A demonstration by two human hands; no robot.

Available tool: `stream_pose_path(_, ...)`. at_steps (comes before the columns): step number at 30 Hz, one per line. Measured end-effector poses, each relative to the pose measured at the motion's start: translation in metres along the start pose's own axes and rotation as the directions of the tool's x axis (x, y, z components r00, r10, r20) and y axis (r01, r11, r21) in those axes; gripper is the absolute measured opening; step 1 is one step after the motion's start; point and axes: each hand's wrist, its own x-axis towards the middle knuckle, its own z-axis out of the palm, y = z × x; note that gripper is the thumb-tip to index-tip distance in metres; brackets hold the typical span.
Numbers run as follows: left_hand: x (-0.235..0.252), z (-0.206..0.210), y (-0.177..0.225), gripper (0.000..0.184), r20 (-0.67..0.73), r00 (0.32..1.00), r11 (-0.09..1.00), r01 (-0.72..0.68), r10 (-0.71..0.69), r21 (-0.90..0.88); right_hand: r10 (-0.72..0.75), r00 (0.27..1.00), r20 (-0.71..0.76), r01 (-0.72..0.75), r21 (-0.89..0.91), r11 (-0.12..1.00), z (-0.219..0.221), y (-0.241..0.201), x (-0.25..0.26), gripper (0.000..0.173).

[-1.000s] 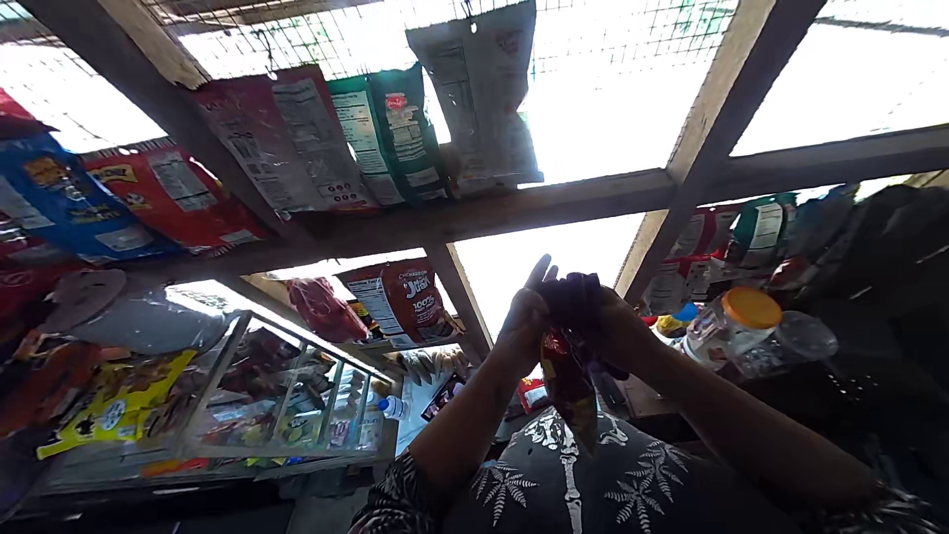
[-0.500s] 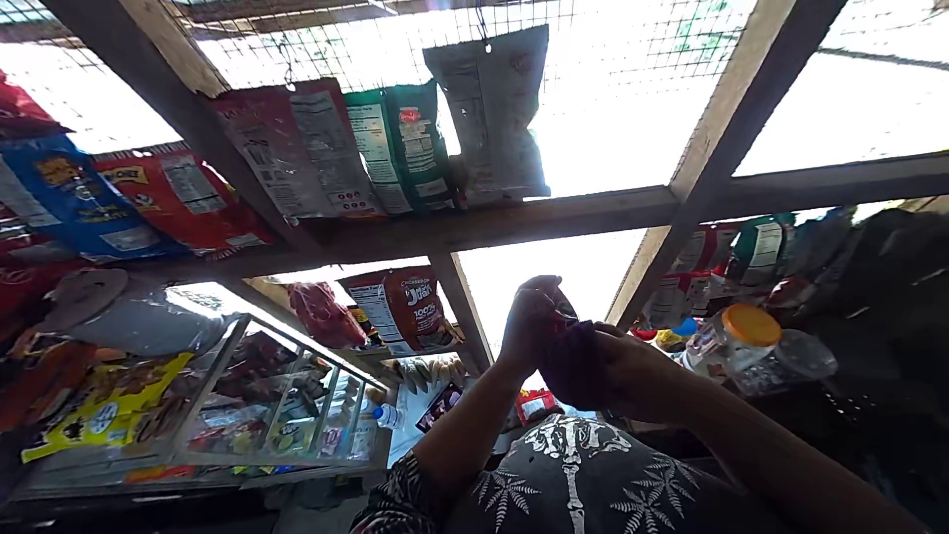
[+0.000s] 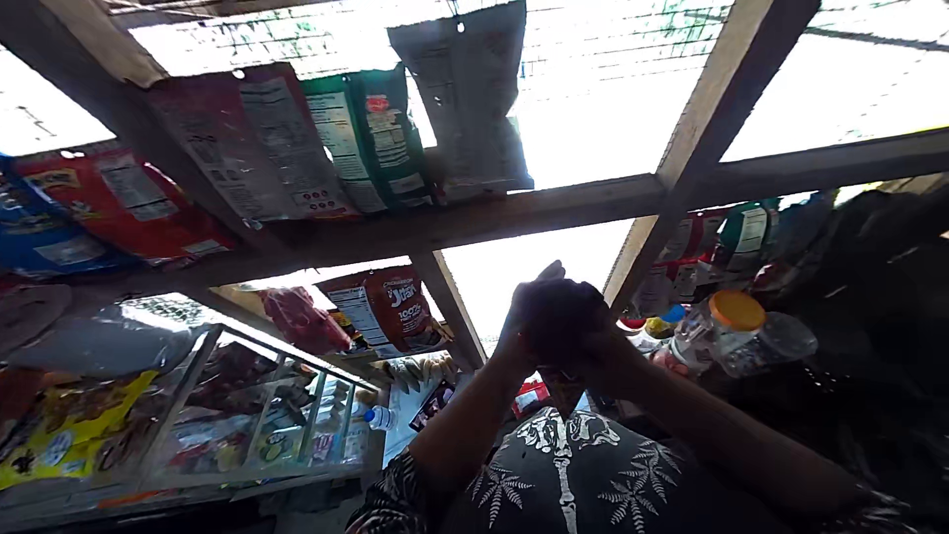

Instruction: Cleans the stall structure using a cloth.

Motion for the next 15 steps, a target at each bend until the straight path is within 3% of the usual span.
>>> stream_pose_path(2, 0.005, -0.017, -0.007, 0.037, 0.101, 0.992, 0.997, -0.079, 0.077, 0.018, -0.087, 0.996, -0.031, 0.085, -0.068, 0.994, 0.016, 0.01, -0.013, 0.033)
stream_pose_path(3, 0.001, -0.009, 0.002, 0.029, 0.063, 0.99, 0.992, -0.128, 0.127, 0.014, -0.09, 0.996, 0.01, 0.091, -0.112, 0.99, 0.018, 0.014, -0.019, 0.034)
stream_pose_path(4, -0.006, 0.003, 0.014, 0.019, -0.007, 0.988, 0.988, -0.152, 0.152, 0.034, -0.035, 0.996, 0.083, 0.045, -0.129, 0.991, 0.017, 0.011, -0.019, 0.034)
stream_pose_path(6, -0.012, 0.013, 0.024, 0.02, -0.051, 0.981, 0.981, -0.19, 0.189, -0.022, 0.159, 0.965, 0.207, -0.159, -0.017, 0.987, 0.019, 0.003, -0.013, 0.038)
stream_pose_path(8, -0.007, 0.013, 0.021, 0.019, -0.049, 0.96, 0.959, -0.279, 0.277, -0.055, 0.133, 0.959, 0.249, -0.161, 0.097, 0.982, 0.023, 0.016, -0.029, 0.04)
stream_pose_path(9, -0.001, 0.011, 0.019, 0.017, 0.003, 0.932, 0.931, -0.362, 0.363, -0.037, 0.088, 0.958, 0.274, -0.105, 0.047, 0.993, 0.025, 0.028, -0.042, 0.038)
stream_pose_path(12, 0.015, 0.009, 0.024, 0.012, 0.171, 0.784, 0.744, -0.621, 0.597, 0.248, 0.134, 0.925, 0.355, -0.05, -0.235, 0.971, 0.014, 0.063, -0.089, 0.018)
stream_pose_path(13, 0.018, 0.008, 0.028, 0.012, 0.212, 0.737, 0.657, -0.671, 0.642, 0.343, 0.232, 0.895, 0.381, -0.123, -0.29, 0.949, 0.008, 0.074, -0.104, 0.015)
stream_pose_path(15, 0.022, 0.007, 0.031, 0.018, 0.3, 0.652, 0.462, -0.727, 0.697, 0.508, 0.514, 0.725, 0.458, -0.391, -0.34, 0.855, -0.011, 0.087, -0.121, 0.023)
